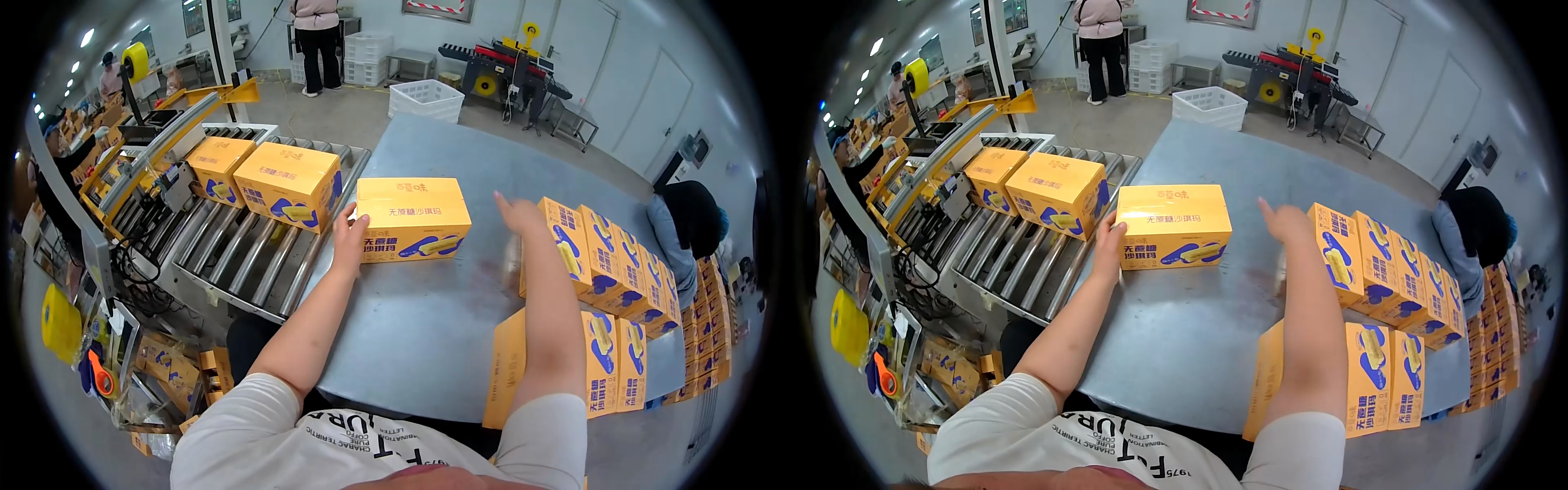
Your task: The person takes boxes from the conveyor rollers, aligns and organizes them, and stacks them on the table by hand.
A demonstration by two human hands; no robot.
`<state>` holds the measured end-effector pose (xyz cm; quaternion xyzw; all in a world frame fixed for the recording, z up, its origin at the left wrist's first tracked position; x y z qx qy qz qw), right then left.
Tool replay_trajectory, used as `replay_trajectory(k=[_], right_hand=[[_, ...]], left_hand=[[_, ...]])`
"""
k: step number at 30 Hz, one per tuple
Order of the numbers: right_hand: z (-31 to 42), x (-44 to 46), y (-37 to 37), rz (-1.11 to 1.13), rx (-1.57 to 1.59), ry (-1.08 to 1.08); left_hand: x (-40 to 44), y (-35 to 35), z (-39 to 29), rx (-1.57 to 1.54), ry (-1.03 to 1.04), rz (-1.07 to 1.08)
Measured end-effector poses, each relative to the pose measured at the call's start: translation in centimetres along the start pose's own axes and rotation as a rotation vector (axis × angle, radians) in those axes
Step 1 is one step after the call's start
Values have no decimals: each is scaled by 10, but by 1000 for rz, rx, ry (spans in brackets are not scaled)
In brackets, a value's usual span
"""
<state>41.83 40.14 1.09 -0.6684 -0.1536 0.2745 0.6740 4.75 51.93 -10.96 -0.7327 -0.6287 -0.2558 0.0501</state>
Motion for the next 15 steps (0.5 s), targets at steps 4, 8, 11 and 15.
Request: replay_trajectory(k=[4, 8, 11, 15], right_hand=[[46, -9, 14, -4, 548, -298], [58, -46, -9, -194, 723, -359], [29, 0, -7, -51, 1004, -347], [13, 15, -7, -119, 573, -124]], left_hand=[[-10, 22, -18, -80, 55, 280], [-50, 62, -28, 291, 261, 551], [-96, 81, -46, 478, 556, 807], [-132, 106, -70, 324, 889, 1422]])
Point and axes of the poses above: each hand's wrist, its own x-axis towards the middle knuckle, its own y-axis out of the palm, z = x × y, the point moved 5 cm from there along x, towards the middle knuckle, and after that the axes turned 15 degrees about y, right-handed, at the moved point
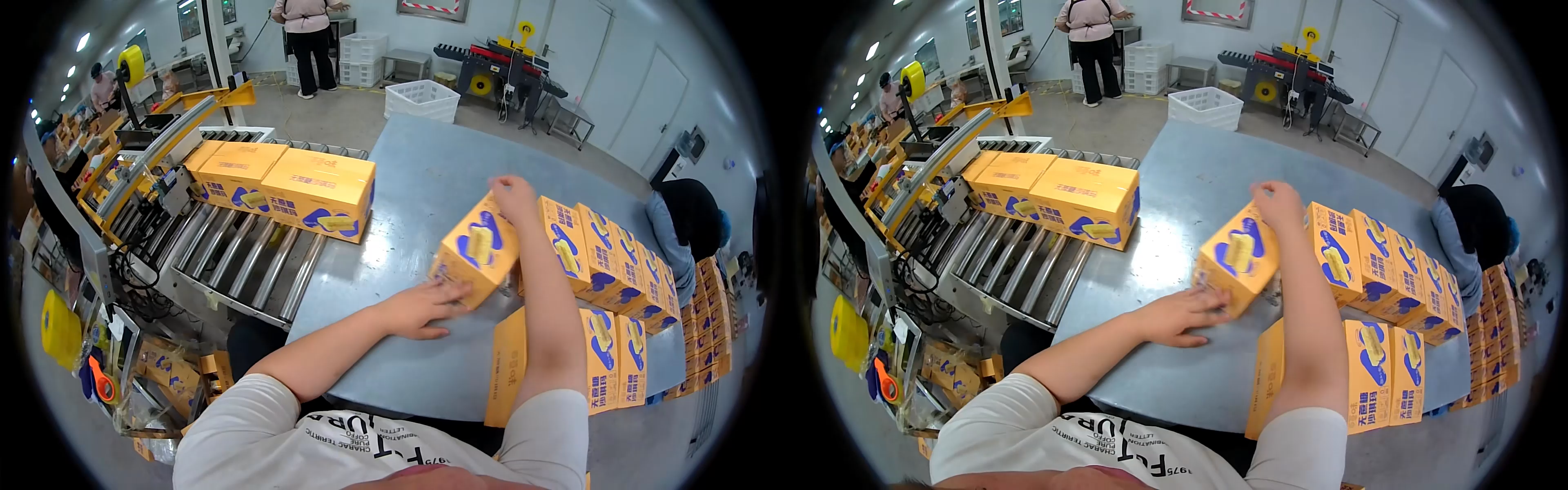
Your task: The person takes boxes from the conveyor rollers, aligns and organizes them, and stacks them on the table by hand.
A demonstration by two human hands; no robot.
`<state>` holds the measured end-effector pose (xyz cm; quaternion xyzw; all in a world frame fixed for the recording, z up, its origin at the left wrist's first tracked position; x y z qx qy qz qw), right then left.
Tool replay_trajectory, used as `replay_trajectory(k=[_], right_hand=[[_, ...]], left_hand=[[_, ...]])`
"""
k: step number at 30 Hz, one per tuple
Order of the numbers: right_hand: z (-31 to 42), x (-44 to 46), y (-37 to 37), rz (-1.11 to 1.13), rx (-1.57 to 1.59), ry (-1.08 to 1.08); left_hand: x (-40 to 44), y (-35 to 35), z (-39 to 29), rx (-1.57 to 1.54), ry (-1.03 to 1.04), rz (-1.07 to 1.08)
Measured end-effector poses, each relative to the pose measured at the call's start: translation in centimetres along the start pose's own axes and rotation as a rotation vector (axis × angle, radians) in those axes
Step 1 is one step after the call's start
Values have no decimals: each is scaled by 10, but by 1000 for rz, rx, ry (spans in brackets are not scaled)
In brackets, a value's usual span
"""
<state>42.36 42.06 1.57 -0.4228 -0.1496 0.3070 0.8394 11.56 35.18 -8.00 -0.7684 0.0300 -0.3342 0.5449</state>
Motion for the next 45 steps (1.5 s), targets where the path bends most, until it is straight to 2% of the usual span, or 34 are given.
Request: replay_trajectory(k=[2, 3, 4, 5, 7, 9, 11, 13, 15, 17, 20, 23, 24, 27, 30, 32, 34, 35, 36, 39, 41, 42, 43, 44, 45], right_hand=[[39, -62, -10, -113, -479, -62], [41, -76, 3, -94, -520, -119], [48, -89, 12, -11, -625, -132], [55, -103, 21, 73, -724, -153], [76, -141, 14, 380, -1040, -112], [68, -132, 26, 608, -1042, -110], [52, -100, 45, 655, -998, -157], [19, -49, 55, 522, -915, -247], [16, -35, 25, 247, -748, -268], [17, -39, 4, 129, -695, -181], [11, -42, -23, 45, -655, -19], [-3, -39, -44, -47, -716, 146], [-10, -38, -51, -87, -753, 199], [-46, -10, -47, -301, -797, 190], [-38, -9, -35, -409, -948, -29], [-25, -3, -21, -89, -798, -242], [0, -16, -1, 162, -339, -218], [12, -22, 13, 168, -212, -249], [21, -30, 26, 174, -82, -278], [46, -60, 26, -62, -40, -232], [37, -50, 17, -6, 215, -170], [32, -43, 12, 20, 339, -140], [27, -34, 10, 13, 277, -122], [22, -23, 11, 6, 215, -105], [19, -16, 10, -1, 154, -89]], left_hand=[[-1, -3, 3, -65, -96, -81], [-2, -5, 4, -98, -142, -120], [-4, -19, 4, 55, -102, -240], [-9, -26, 10, 46, -156, -307], [-23, -36, 24, 28, -269, -439], [-33, -43, 30, 105, -335, -548], [-41, -51, 36, 165, -385, -690], [-49, -59, 39, 206, -419, -867], [-64, -72, 37, 427, -509, -930], [-87, -78, 44, 622, -639, -1015], [-133, -83, 65, 519, -853, -1392], [-168, -84, 85, 496, -973, -1539], [-172, -85, 91, 420, -966, -1459], [-167, -80, 93, 336, -974, -1498], [-158, -77, 94, 75, -1023, -1357], [-148, -70, 100, -109, -1083, -1270], [-121, -56, 102, -344, -987, -1335], [-107, -49, 104, -459, -933, -1362], [-96, -44, 104, -460, -910, -1309], [-72, -22, 97, -463, -844, -1131], [-57, -5, 72, -28, -765, -845], [-43, -1, 50, 64, -746, -679], [-29, 2, 28, 153, -722, -514], [-20, 11, 19, 179, -487, -491], [-9, 11, 7, 229, -412, -356]])
Point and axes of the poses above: each hand's wrist, its own x-axis towards the middle knuckle, its own y-axis out of the palm, z = x × y, the point moved 5 cm from there along x, towards the middle knuckle, and after that the axes turned 15 degrees about y, right-handed, at the moved point
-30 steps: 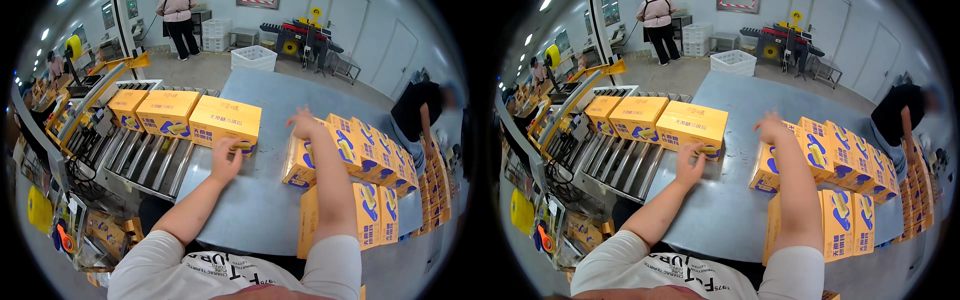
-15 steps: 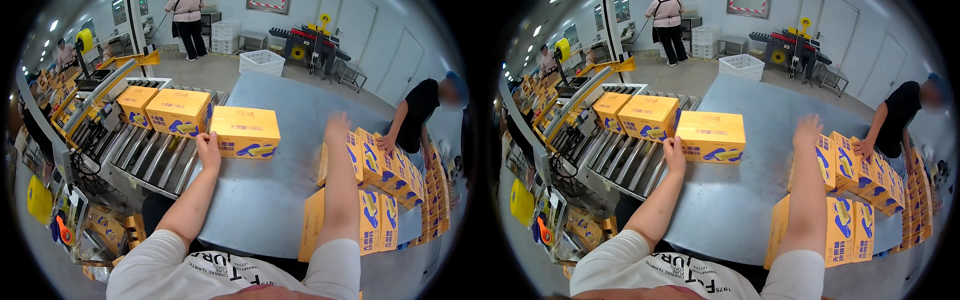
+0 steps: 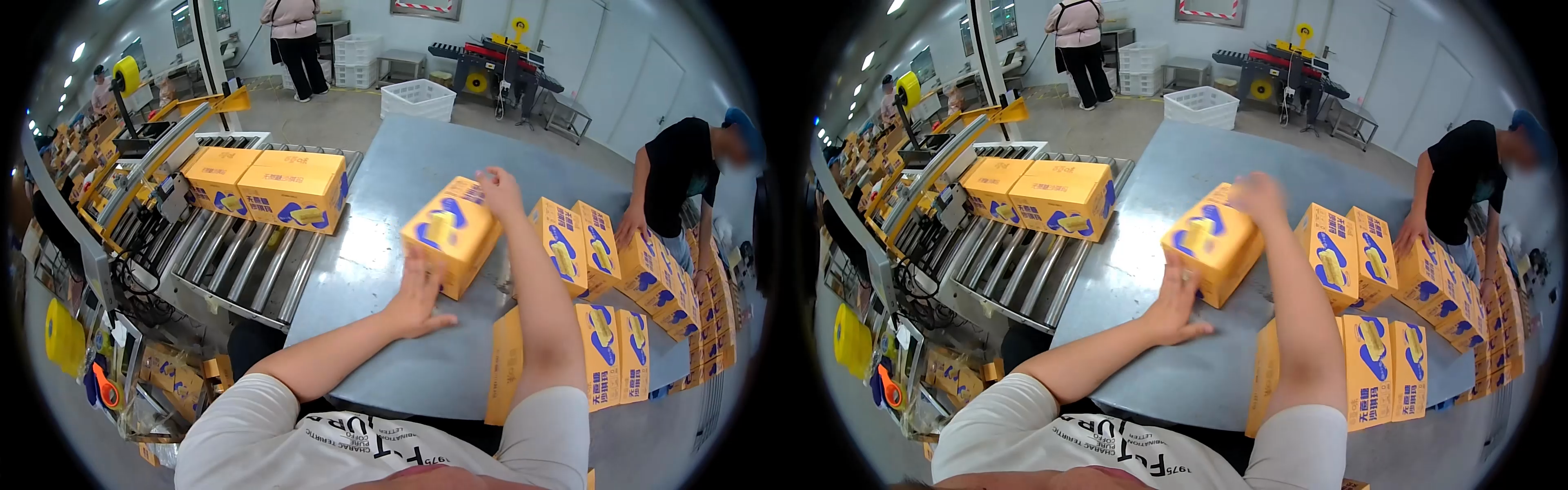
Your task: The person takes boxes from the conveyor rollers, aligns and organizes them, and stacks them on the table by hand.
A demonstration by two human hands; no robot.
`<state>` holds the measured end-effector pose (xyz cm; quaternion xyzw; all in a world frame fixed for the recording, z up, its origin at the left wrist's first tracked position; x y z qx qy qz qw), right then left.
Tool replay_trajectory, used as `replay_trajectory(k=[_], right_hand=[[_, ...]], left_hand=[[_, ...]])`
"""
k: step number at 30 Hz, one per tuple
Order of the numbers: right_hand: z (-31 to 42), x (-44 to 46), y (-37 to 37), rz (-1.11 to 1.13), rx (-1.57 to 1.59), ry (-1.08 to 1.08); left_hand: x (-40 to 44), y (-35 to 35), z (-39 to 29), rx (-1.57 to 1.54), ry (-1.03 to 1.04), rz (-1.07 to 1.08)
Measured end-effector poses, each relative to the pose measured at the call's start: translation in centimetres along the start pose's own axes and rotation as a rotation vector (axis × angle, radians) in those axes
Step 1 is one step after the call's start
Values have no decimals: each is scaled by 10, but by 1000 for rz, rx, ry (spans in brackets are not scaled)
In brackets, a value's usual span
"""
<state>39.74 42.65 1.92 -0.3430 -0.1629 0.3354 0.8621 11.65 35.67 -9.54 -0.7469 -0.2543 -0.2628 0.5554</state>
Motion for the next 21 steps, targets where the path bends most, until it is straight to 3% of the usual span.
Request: replay_trajectory(k=[2, 3, 5, 8, 12, 15, 21], right_hand=[[35, -44, -13, -1, -497, 47], [53, -68, -13, 2, -744, 75], [63, -92, 8, 145, -819, 150], [64, -94, 19, 297, -898, 255], [18, -46, 11, 364, -957, 260], [-12, -22, -17, 236, -862, 362], [-63, -7, -70, -49, -1170, 663]], left_hand=[[11, -13, -16, 0, 271, 32], [12, -21, -13, -29, 239, -27], [10, -35, -5, -87, 173, -147], [0, -34, 33, -66, -140, -411], [-6, -18, 48, -241, -282, -436], [-3, -15, 43, -226, -258, -351], [-11, -35, 53, -187, -301, -564]])
Point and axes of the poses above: each hand's wrist, its own x-axis towards the middle knuckle, its own y-axis out of the palm, z = x × y, the point moved 5 cm from there along x, towards the middle knuckle, and after that the axes turned 15 degrees about y, right-handed, at the moved point
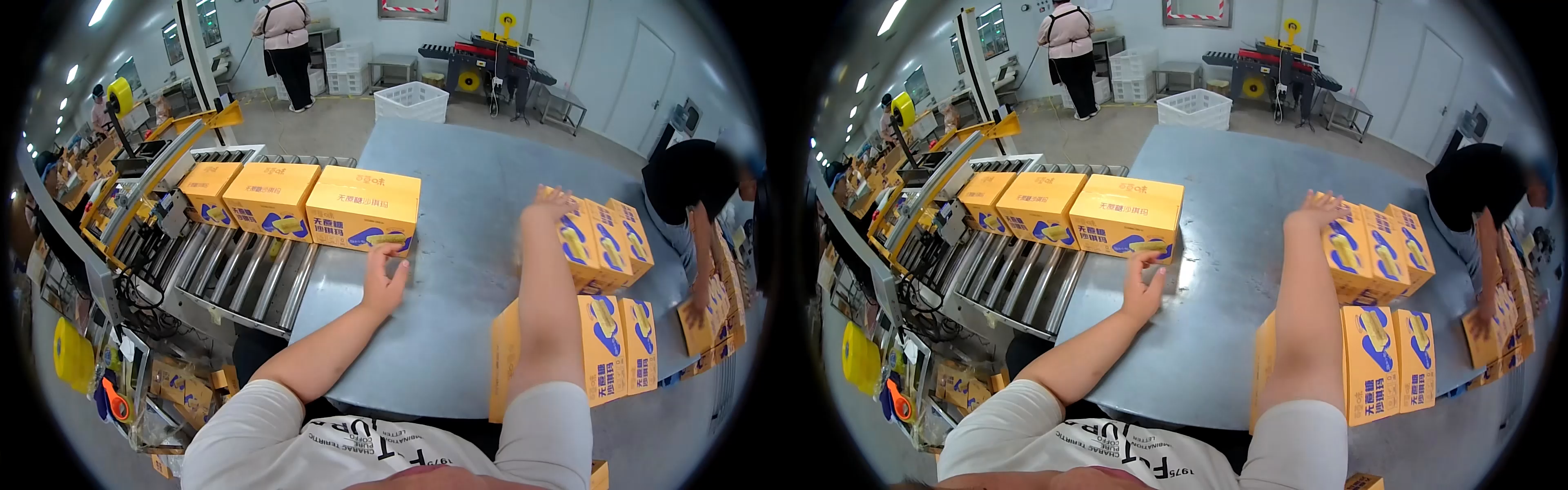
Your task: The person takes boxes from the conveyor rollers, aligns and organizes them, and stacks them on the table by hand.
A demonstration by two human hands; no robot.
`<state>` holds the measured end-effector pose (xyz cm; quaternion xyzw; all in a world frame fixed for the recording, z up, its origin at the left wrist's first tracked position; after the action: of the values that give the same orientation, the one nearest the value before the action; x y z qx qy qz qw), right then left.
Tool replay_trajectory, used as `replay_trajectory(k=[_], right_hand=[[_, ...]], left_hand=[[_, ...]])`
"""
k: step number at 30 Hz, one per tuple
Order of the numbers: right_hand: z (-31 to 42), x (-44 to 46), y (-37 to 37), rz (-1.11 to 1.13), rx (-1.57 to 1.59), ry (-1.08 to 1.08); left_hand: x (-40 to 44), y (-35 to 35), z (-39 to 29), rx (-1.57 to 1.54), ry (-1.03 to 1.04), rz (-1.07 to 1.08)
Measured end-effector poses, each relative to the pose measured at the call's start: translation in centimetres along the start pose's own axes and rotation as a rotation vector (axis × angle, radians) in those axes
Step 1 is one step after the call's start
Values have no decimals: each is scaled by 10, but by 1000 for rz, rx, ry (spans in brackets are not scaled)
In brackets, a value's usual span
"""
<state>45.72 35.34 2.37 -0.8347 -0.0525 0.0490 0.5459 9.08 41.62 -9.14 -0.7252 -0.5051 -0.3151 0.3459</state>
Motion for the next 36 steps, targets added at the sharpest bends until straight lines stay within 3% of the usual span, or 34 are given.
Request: replay_trajectory(k=[3, 5, 8, 11, 14, 17, 21, 22, 23, 24, 25, 26, 29, 32, 36], right_hand=[[-3, 10, 4, -41, 46, 27], [4, -12, -6, -74, 151, -72], [34, -32, -12, -172, 167, -193], [50, -45, -12, -297, 261, -319], [48, -59, -21, -302, 368, -423], [54, -50, -15, -415, 469, -429], [53, -49, -22, -290, 560, -449], [54, -46, -23, -243, 625, -467], [56, -45, -23, -197, 688, -485], [59, -50, -26, -212, 734, -586], [62, -59, -30, -227, 778, -687], [66, -69, -33, -241, 822, -790], [59, -129, -53, -94, 642, -758], [55, -175, -44, 54, 337, -528], [67, -134, -38, 149, 410, -552]], left_hand=[[17, -30, 10, 181, 45, -235], [30, -59, 26, 303, -76, -382], [39, -94, 66, 76, -294, -647], [37, -111, 89, 143, -276, -568], [43, -111, 71, 260, -203, -544], [45, -108, 73, 298, -177, -545], [35, -99, 71, 308, -231, -455], [32, -87, 60, 240, -74, -416], [26, -71, 54, 27, -32, -262], [29, -52, 10, -332, -205, -87], [35, -42, 1, -191, 80, 235], [31, -28, -4, -331, 140, 351], [25, -23, -6, -341, 135, 240], [21, -35, 16, -114, 48, 129], [27, -52, 29, -50, -52, -142]])
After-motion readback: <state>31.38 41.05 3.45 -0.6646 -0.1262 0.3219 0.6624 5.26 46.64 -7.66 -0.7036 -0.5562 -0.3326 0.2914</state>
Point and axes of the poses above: each hand's wrist, its own x-axis towards the middle knuckle, its own y-axis out of the palm, z = x × y, the point moved 5 cm from there along x, towards the middle knuckle, and after that the axes turned 15 degrees about y, right-handed, at the moved point
